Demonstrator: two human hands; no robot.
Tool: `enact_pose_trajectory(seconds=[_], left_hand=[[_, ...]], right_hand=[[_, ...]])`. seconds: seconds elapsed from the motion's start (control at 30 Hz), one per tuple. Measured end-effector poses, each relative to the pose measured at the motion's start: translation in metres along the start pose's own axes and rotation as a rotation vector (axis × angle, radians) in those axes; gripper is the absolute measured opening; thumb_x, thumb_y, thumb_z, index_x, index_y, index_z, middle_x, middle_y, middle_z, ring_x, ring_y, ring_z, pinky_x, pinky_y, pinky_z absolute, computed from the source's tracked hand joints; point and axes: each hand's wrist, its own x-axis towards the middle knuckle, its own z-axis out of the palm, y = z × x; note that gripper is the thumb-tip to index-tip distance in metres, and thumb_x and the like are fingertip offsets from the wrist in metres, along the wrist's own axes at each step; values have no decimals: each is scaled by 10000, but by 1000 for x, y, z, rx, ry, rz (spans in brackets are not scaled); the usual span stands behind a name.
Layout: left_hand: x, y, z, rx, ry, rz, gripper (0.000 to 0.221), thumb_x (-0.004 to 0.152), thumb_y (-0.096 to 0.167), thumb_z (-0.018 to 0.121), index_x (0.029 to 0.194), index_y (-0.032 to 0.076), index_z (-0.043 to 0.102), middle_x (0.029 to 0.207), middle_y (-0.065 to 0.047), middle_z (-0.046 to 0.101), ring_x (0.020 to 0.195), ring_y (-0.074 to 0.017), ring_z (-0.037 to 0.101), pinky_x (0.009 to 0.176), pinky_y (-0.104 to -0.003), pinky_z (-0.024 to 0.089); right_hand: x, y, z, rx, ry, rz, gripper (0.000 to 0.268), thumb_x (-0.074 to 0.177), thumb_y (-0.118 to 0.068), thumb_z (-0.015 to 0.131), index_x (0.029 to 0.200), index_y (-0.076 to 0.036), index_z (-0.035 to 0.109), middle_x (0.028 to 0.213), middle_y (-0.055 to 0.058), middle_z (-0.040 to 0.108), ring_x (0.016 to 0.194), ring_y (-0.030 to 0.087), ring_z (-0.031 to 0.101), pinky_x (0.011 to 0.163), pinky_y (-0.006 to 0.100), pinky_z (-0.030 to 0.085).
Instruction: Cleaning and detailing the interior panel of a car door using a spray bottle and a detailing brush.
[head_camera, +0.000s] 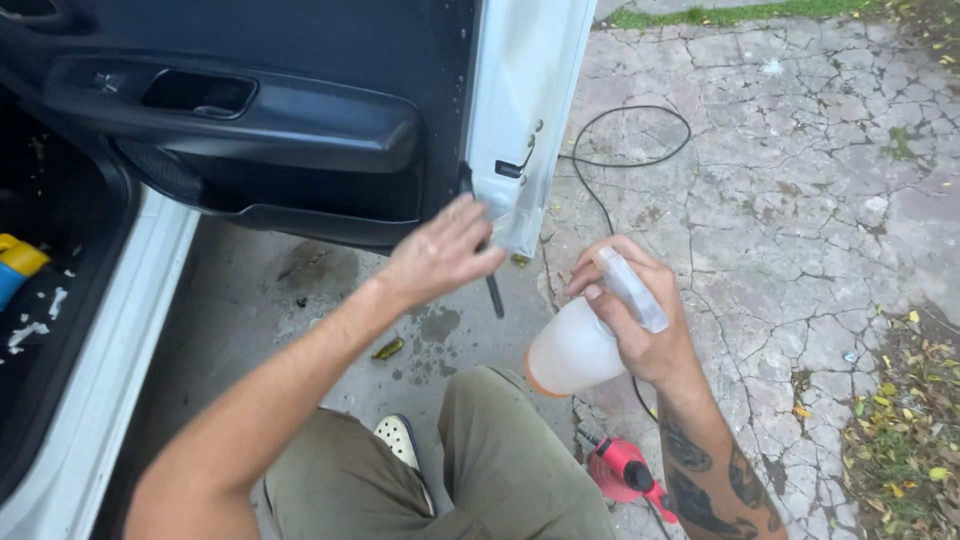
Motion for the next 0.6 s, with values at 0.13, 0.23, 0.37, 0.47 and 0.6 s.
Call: enact_pose_trajectory(seconds=[0.13, 0.23, 0.37, 0.47, 0.6], left_hand=[[101, -69, -70, 196, 277, 152, 300, 990, 102, 817, 1084, 204, 550, 1043, 0, 652, 951, -159, 635, 885, -307, 548], [129, -78, -86, 196, 382, 141, 174, 1018, 151, 808, 1111, 203, 671, 1049, 21, 656, 856, -126, 604, 750, -308, 500], [104, -58, -55, -25, 400, 68, 244, 966, 15, 888, 955, 107, 662, 1007, -68, 720, 1091, -229, 723, 1134, -445, 567], [79, -63, -30, 146, 347, 113, 331, 1022, 85, 841, 953, 212, 544, 1073, 24, 725, 1135, -156, 715, 1132, -274, 590], [139, -99, -87, 239, 427, 140, 232, 1054, 163, 770, 1275, 213, 721, 876, 87, 662, 644, -82, 599, 466, -274, 450]], right_hand=[[5, -7, -5, -11, 18, -1, 212, 799, -94, 571, 873, 17, 736, 1063, 123, 664, 948, 234, 632, 848, 334, 503], [7, -11, -5, -34, 49, -18, 225, 797, -127, 573, 876, 10, 733, 1064, 127, 660, 954, 239, 626, 843, 349, 501], [5, -12, -7, -27, 76, -36, 241, 794, -154, 570, 877, 2, 734, 1071, 129, 656, 960, 243, 623, 838, 366, 508], [3, -13, -13, -14, 53, -11, 250, 789, -149, 580, 887, 22, 733, 1088, 126, 660, 930, 231, 638, 814, 350, 517], [9, -20, -12, -3, 38, -13, 246, 786, -114, 569, 897, 36, 730, 1099, 136, 661, 949, 236, 637, 835, 341, 520]])
